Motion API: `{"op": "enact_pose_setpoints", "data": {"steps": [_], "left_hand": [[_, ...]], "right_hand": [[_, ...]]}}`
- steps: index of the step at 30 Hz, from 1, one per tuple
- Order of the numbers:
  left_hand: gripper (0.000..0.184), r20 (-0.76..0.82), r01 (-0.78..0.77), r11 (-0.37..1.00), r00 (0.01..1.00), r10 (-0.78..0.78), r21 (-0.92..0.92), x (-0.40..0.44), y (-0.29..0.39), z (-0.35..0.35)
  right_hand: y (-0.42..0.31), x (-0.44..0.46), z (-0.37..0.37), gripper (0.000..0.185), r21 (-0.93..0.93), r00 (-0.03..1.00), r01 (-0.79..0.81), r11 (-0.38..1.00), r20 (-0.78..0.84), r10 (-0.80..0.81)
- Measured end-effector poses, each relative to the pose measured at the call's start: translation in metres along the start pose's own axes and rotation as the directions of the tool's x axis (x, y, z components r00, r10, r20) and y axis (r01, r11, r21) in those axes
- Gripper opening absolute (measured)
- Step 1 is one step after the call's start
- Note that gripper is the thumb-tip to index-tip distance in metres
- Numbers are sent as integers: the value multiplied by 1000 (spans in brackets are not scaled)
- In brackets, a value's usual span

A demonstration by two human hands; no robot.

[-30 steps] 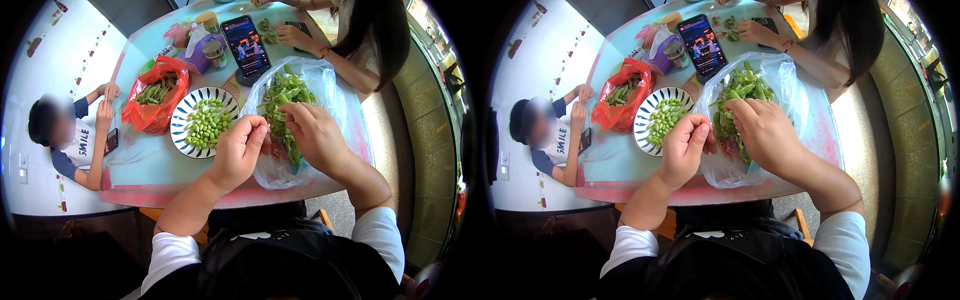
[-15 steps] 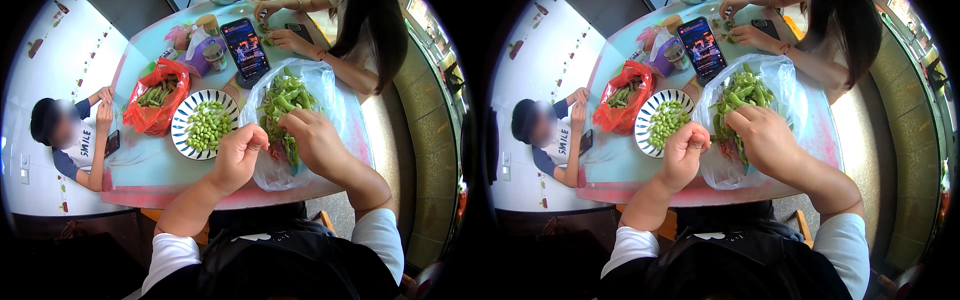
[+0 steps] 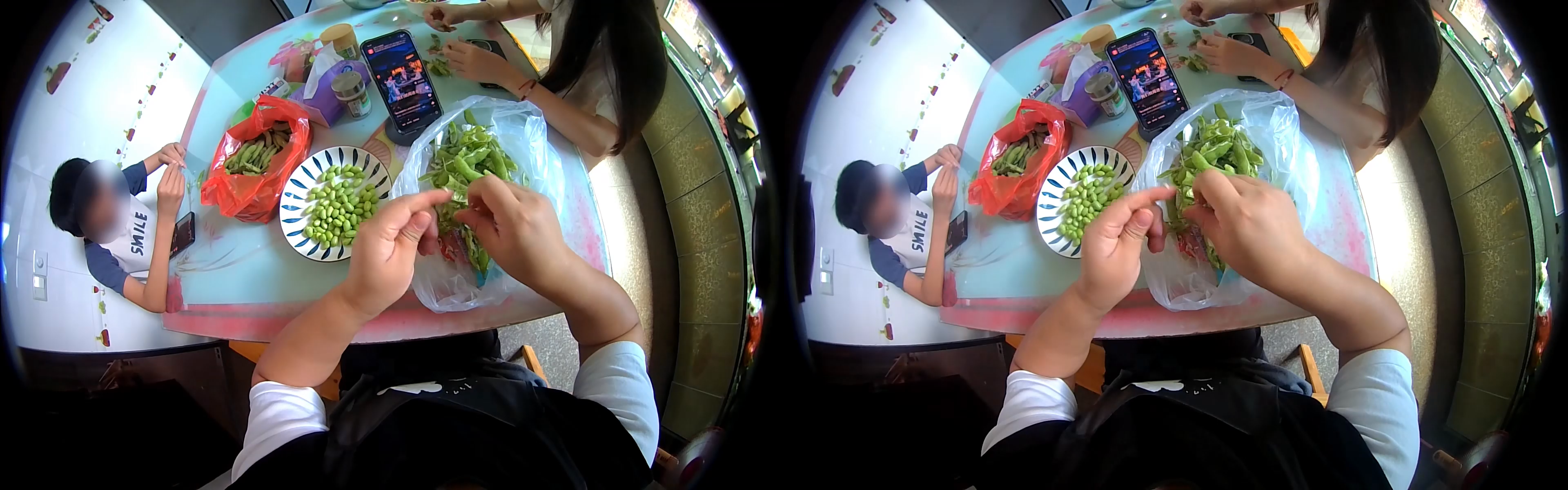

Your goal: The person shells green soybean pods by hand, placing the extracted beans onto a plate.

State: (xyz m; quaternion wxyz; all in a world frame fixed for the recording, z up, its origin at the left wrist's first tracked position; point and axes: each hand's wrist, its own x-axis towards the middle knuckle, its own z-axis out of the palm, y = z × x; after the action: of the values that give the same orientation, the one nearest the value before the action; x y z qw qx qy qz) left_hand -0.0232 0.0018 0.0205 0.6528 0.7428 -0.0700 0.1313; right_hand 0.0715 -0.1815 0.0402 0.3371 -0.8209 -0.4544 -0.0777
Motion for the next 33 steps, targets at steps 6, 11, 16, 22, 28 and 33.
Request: {"op": "enact_pose_setpoints", "data": {"steps": [6,11,16,22,28,33], "left_hand": [[53,-2,176,811,977,-213,-558,10,4,-6],[53,132,238,495,962,-239,-836,16,7,-15],[61,173,253,425,961,-217,-869,15,5,-16],[76,245,281,446,960,-138,-850,9,9,0],[73,244,316,661,948,-203,-681,4,13,6],[35,222,310,882,944,-242,-355,1,1,-4]], "right_hand": [[-4,6,3,26,71,971,93,993,-229,-75],[-4,7,3,31,50,969,115,992,-224,-101],[-3,5,1,31,1,969,179,984,-175,-176],[-12,9,14,39,25,916,360,933,-198,-349],[-10,7,18,32,75,924,352,933,-189,-333],[-3,6,10,31,127,900,407,905,-224,-374]]}}
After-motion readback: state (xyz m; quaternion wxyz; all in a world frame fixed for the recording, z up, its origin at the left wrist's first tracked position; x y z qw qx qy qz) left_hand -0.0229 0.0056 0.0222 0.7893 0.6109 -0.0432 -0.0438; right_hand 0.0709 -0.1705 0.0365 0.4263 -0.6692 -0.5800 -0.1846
